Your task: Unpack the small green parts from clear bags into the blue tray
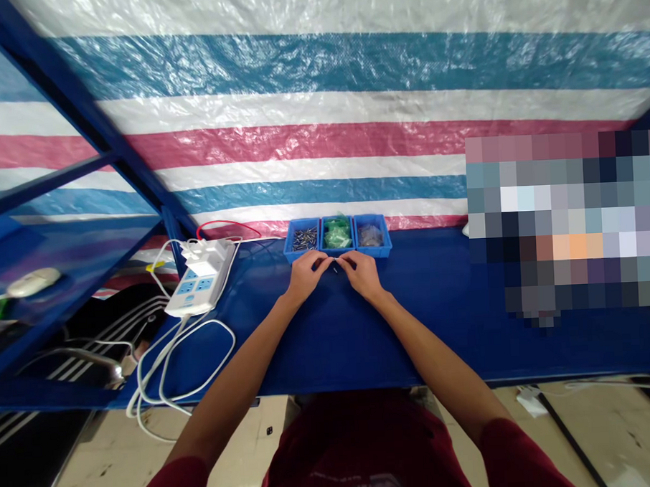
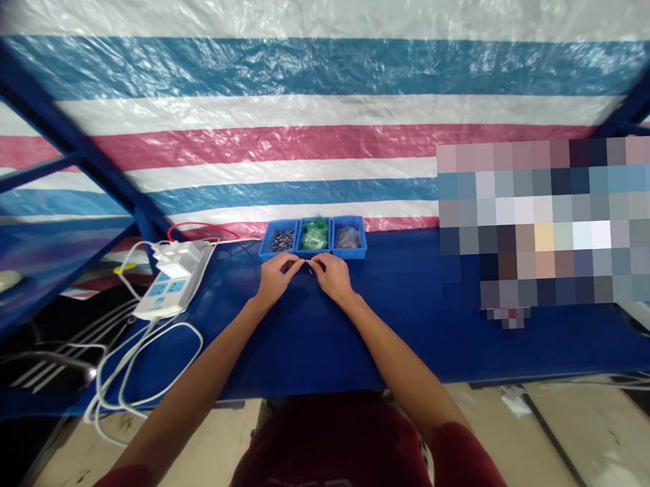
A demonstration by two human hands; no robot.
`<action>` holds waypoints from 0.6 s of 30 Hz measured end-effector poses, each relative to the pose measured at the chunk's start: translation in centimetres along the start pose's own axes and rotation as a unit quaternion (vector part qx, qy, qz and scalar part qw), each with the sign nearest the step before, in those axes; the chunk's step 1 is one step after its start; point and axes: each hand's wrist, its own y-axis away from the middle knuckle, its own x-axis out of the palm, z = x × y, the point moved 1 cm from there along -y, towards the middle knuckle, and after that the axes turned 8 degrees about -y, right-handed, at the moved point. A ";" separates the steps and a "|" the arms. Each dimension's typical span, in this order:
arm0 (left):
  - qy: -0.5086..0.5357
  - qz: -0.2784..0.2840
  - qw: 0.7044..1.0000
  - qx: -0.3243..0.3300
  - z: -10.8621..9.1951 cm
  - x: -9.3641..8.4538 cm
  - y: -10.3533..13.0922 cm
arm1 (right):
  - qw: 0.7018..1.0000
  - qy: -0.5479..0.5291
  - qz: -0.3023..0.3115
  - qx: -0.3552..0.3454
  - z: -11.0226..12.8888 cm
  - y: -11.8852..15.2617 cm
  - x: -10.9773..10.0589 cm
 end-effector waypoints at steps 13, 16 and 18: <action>0.237 -0.025 0.961 -0.138 -0.4 -0.1 -0.5 | 1.000 0.003 -0.021 0.016 -0.3 -0.1 -0.1; 0.175 -0.011 0.978 -0.111 -0.5 -0.4 -0.6 | 0.999 -0.005 -0.030 0.010 -0.1 0.0 -0.2; 0.124 0.005 0.988 -0.089 -0.5 -0.5 -0.5 | 0.999 -0.011 -0.038 0.006 0.1 0.0 -0.3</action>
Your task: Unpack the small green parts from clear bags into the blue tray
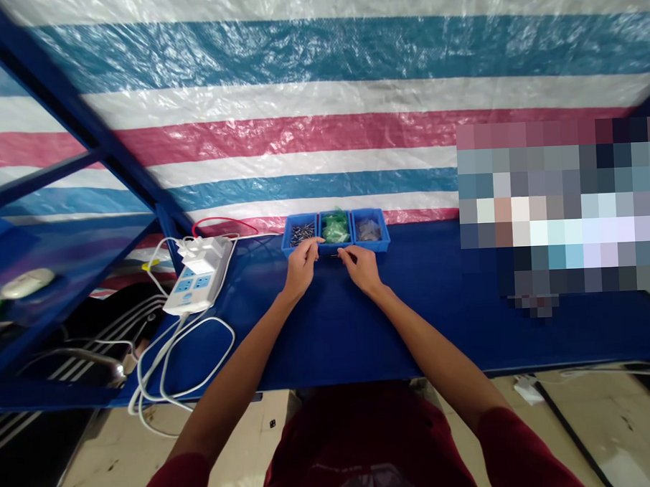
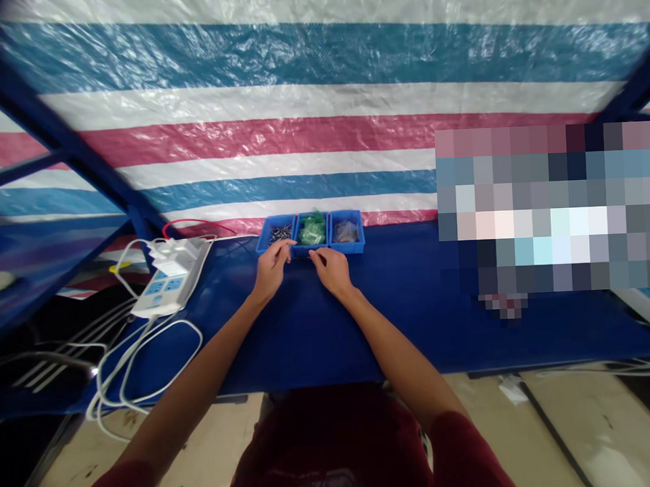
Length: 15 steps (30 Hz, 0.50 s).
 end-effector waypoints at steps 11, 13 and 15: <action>0.163 0.147 0.972 -0.082 0.4 0.0 -0.2 | 0.997 -0.071 0.011 -0.034 0.7 0.3 -0.2; 0.189 0.167 0.963 -0.094 0.3 -0.1 -0.2 | 0.996 -0.081 0.020 -0.040 0.8 0.4 -0.2; 0.204 0.182 0.956 -0.104 0.2 -0.1 -0.3 | 0.995 -0.088 0.024 -0.043 0.8 0.3 -0.1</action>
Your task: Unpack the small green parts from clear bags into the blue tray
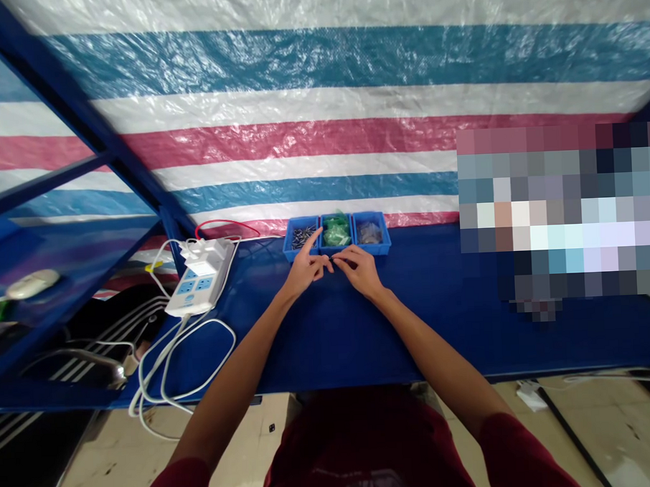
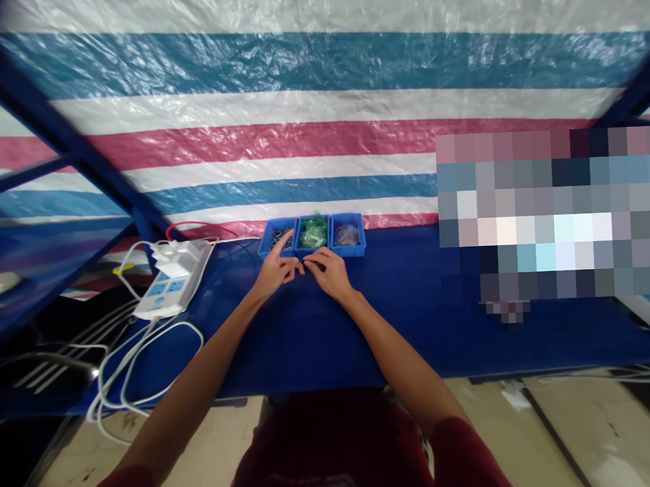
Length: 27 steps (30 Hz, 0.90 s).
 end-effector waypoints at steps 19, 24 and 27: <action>-0.216 -0.075 0.970 0.078 -0.2 -0.5 0.3 | 0.998 0.014 -0.066 -0.016 -1.3 -0.3 0.1; -0.367 -0.329 0.853 0.172 -2.9 -2.9 0.0 | 0.996 0.015 -0.093 0.011 -1.2 -0.3 -0.2; -0.432 -0.406 0.789 0.161 -4.2 -4.9 -0.6 | 0.995 0.030 -0.098 0.013 -1.4 -0.4 -0.5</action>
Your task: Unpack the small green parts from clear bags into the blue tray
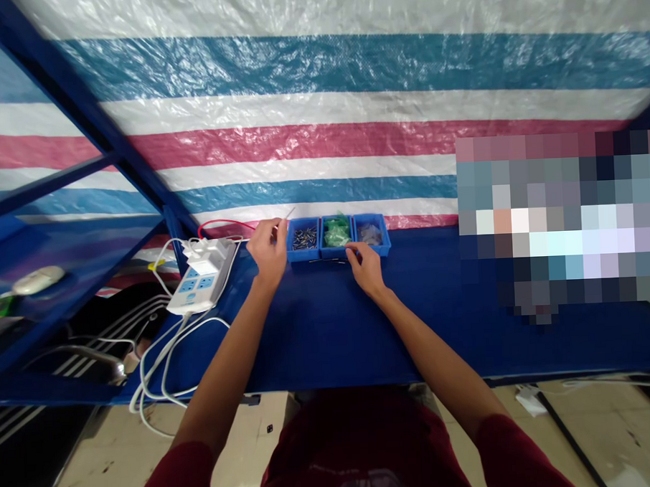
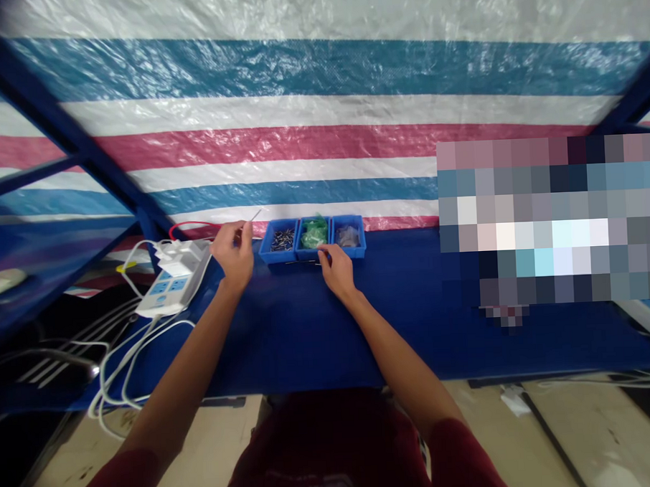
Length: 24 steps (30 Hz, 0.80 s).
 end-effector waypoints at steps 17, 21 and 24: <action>-0.064 0.223 0.963 0.135 -1.1 3.8 5.0 | 0.908 0.338 0.229 0.088 -0.9 0.0 1.8; -0.011 0.225 0.961 0.160 -1.2 3.7 5.8 | 0.906 0.343 0.236 0.070 -0.5 0.1 1.3; 0.034 0.262 0.948 0.176 -0.8 3.7 6.1 | 0.922 0.313 0.225 0.033 -0.3 0.2 0.8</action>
